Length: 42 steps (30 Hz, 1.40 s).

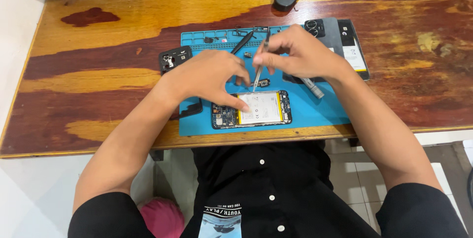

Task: The person repairs a disassembled smartphone on a blue repair mat, using a spudger and tweezers to pry components and lift the battery out of the phone body, then works on the exposed internals with precision tools, moving small parts aside on the mat.

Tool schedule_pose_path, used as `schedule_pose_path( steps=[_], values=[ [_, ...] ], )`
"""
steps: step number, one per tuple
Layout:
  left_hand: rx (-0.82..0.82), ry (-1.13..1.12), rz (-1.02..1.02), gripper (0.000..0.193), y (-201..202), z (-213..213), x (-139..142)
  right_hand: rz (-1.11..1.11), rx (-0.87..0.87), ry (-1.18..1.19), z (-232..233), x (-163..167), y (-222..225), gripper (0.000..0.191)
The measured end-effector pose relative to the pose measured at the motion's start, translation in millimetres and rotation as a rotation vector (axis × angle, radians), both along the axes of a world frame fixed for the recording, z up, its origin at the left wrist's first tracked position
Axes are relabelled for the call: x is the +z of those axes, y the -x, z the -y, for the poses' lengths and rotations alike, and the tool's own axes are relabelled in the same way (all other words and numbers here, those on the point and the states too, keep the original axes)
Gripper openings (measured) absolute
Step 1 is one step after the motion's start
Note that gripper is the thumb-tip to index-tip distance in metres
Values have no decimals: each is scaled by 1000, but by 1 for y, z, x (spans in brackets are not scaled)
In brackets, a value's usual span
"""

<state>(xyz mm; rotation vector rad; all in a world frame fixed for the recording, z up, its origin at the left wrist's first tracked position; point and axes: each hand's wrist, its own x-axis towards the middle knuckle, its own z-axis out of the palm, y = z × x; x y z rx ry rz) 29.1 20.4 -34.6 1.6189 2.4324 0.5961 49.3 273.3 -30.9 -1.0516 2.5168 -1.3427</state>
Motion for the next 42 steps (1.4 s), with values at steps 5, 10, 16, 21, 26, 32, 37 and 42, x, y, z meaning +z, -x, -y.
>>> schedule_pose_path(
  steps=[5,10,16,21,26,32,37,42],
  values=[
    [-29,6,4,58,-1,-1,-1,-194,170,33,3,2,-6,21],
    [21,58,32,52,0,3,0,17,-130,-83,13,-9,-2,28],
    [17,24,22,45,2,5,4,307,-206,67,16,-24,12,32],
    [15,73,23,34,1,6,7,316,-196,93,12,-28,16,33],
    [8,73,32,27,1,10,7,200,-209,108,0,-20,18,32],
    [-21,47,95,17,3,10,5,123,-285,121,-14,-10,19,34],
    [56,124,141,18,0,7,5,83,-266,81,-17,-5,17,34],
    [25,60,96,21,0,8,7,96,-228,6,-15,-1,14,33]
  ],
)
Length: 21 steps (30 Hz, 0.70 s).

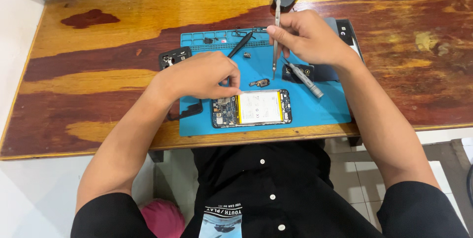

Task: The person repairs a disassembled smartphone on a blue repair mat, using a spudger and tweezers to pry components and lift the battery out of the phone body, then works on the exposed internals with precision tools, moving small parts aside on the mat.

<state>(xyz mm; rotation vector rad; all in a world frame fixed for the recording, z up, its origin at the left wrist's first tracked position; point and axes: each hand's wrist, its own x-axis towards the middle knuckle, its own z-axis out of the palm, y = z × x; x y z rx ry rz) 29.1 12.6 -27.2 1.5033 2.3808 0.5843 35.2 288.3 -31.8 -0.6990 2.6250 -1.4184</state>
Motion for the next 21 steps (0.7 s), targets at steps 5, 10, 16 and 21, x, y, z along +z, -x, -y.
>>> schedule_pose_path(
  steps=[5,10,16,21],
  values=[
    [66,37,53,23,-2,-2,5,-2,24,-84,3,2,-4,32],
    [22,-60,26,30,-4,-1,9,-20,47,-86,5,4,-6,32],
    [-78,-112,-83,61,-8,-7,3,39,69,-184,2,8,-8,34],
    [-118,-87,-118,83,-13,-10,-4,9,86,-174,-2,11,-8,35]
  ],
)
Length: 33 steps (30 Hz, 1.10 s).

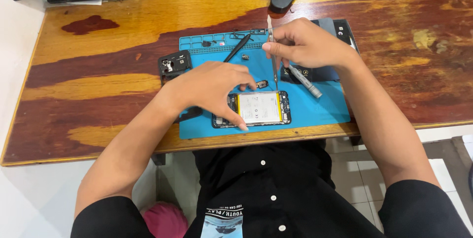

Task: The person repairs a disassembled smartphone on a blue repair mat, using a spudger and tweezers to pry components and lift the battery out of the phone body, then works on the exposed internals with precision tools, moving small parts aside on the mat.

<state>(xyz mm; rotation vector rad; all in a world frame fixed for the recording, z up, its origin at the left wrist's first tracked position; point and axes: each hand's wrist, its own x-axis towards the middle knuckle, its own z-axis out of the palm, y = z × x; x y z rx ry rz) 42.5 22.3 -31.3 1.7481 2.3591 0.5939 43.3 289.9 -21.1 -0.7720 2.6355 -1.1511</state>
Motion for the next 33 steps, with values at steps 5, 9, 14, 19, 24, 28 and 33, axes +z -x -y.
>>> schedule_pose_path(
  steps=[5,9,14,19,24,28,33],
  values=[
    [-27,-9,24,83,0,-4,-6,44,-8,-40,-1,1,-1,34],
    [-43,-18,1,82,1,-5,-7,41,-12,-12,0,2,-2,32],
    [-29,-3,25,81,0,-7,-6,60,5,-6,0,4,-4,33],
    [-19,10,20,82,-1,-9,-4,24,59,-12,-1,5,-5,32],
    [-24,-2,18,81,0,-11,-4,-21,161,2,3,5,-6,29],
    [-32,19,3,80,0,-14,-5,-145,270,46,7,7,-11,31],
    [-26,-19,-3,86,1,-15,-8,-147,364,28,14,11,-20,22]
  ],
)
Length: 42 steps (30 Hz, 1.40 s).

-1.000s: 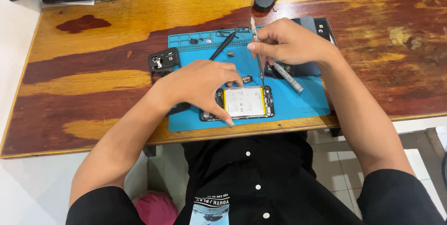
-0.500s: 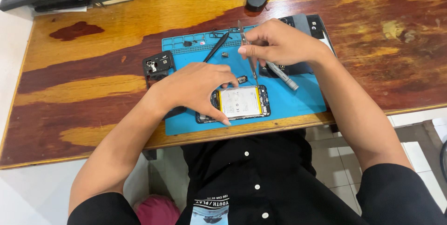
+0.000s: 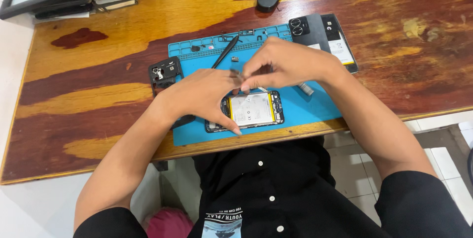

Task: The person repairs a disassembled smartphone on a blue repair mat, using a spudger and tweezers to pry components and lift the battery out of the phone body, then works on the exposed internals with precision tools, moving small parts aside on the mat.

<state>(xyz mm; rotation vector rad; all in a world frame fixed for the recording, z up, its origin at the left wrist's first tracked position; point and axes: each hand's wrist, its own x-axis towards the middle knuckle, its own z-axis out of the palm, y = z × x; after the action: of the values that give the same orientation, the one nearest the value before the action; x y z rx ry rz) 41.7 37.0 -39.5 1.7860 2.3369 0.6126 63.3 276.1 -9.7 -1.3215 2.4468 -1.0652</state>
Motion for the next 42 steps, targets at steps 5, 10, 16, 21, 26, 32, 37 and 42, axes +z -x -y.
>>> schedule_pose_path(
  steps=[5,10,16,21,26,32,37,42],
  values=[
    [24,77,41,84,0,-2,0,-28,-36,-16,3,1,-4,20],
    [37,91,76,85,0,-5,3,81,-124,-20,-2,-4,2,30],
    [26,64,54,78,-2,-9,5,341,-275,134,-10,-24,19,33],
    [6,42,40,78,-3,-7,5,488,-414,104,-12,-38,33,33],
    [5,34,17,78,-5,-4,3,582,-486,84,-7,-45,36,34],
    [15,46,6,77,-5,-3,2,605,-554,76,-3,-45,34,32],
    [30,76,-10,76,-5,-4,1,643,-563,90,-3,-46,35,32],
    [34,69,-19,77,-6,-5,1,680,-568,108,1,-48,34,30]
  ],
)
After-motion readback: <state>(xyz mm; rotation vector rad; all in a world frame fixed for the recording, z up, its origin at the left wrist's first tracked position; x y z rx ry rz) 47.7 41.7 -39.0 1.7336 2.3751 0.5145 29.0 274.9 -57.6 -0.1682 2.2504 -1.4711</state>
